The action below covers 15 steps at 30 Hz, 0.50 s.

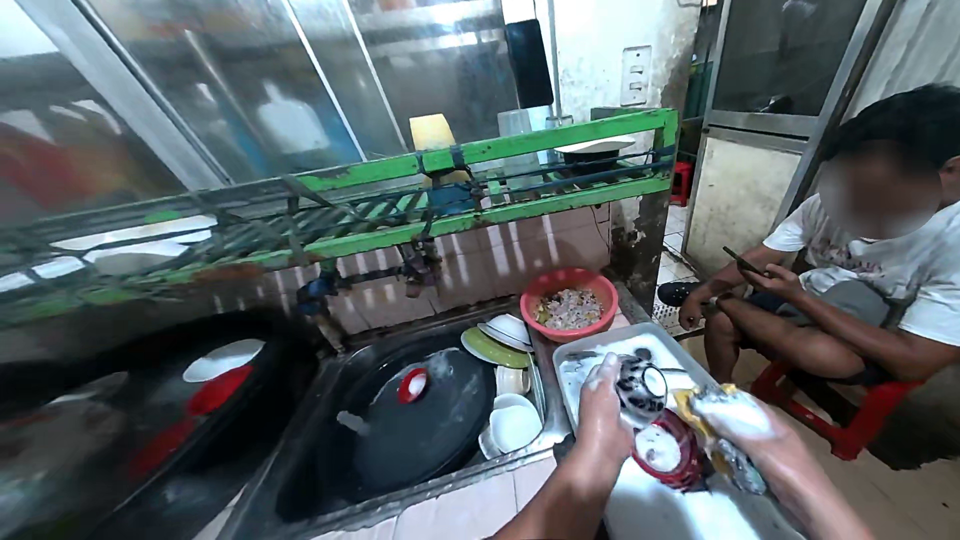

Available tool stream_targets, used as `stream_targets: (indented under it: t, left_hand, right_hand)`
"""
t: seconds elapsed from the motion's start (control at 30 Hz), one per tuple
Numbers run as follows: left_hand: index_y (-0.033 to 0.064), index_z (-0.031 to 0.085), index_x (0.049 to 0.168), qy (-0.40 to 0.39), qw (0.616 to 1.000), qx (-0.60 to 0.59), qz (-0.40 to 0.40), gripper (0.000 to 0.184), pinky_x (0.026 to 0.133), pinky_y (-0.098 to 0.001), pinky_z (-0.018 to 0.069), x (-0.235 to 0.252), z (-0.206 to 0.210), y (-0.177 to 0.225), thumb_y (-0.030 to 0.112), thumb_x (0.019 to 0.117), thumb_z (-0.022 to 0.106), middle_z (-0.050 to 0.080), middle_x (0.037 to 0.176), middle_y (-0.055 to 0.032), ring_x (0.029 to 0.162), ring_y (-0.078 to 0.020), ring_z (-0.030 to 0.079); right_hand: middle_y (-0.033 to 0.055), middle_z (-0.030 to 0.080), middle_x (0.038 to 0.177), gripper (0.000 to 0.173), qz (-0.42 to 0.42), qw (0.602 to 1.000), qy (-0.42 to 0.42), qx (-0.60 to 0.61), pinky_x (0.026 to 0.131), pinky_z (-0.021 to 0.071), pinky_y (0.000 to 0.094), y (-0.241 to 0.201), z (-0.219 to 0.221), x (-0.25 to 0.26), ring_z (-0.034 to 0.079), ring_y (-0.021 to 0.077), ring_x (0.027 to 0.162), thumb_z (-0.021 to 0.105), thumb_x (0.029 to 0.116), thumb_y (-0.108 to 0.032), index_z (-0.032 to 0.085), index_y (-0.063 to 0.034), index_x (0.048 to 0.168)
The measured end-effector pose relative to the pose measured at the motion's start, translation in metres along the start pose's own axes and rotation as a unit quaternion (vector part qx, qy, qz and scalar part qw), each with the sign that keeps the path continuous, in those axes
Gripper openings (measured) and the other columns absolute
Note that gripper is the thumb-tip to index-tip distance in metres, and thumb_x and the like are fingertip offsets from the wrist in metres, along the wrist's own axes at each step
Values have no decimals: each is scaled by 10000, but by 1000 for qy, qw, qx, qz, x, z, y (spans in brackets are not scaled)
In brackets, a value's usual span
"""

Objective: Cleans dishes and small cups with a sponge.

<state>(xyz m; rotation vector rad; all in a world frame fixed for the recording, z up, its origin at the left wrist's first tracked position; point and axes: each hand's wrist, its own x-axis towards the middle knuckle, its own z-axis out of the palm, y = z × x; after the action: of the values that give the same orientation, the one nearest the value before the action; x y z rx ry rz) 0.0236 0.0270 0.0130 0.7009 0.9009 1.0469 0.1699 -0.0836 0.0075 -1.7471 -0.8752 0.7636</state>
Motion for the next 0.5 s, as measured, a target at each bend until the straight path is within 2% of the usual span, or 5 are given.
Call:
stream_targets:
  t: [0.07,0.2,0.27,0.33,0.5]
  left_hand:
    - [-47,579,1294,-7,996,87,30,380,991,-436,522,-8,3,-13,254,1106,441,629,1250,-198,1143,-248,619]
    - [-59,586,1231,-14,984,169,59,373,946,-418,523,-16,11,-28,251,1108,420,630,1176,-202,1077,-236,619]
    - [-64,594,1226,-17,984,162,76,342,957,-411,522,-11,6,-22,212,1097,437,636,1182,-203,1085,-231,622]
    - [-41,616,1160,-12,990,119,69,294,872,-404,561,-4,2,-14,193,1091,450,662,1085,-172,984,-217,657]
    - [-33,608,1181,-49,994,97,34,316,883,-411,564,-7,0,-13,210,1105,423,664,1090,-171,996,-222,662]
  right_hand:
    - [205,675,1250,603,-47,997,0,-68,1027,518,467,-18,5,-5,653,278,1167,794,854,-264,603,34,1341]
    - [252,645,1304,532,-56,991,21,-121,1110,445,489,-24,18,4,605,344,1254,767,913,-235,616,66,1324]
    - [265,672,1238,492,-119,985,31,-118,1078,477,484,-16,25,-4,641,349,1195,783,881,-212,655,95,1243]
    - [240,706,1157,455,-187,973,20,-134,1029,516,471,-9,25,-8,677,331,1120,799,843,-226,698,87,1158]
    - [246,708,1146,403,-207,961,33,-181,1002,519,538,-15,13,7,681,372,1098,783,869,-224,714,76,1129]
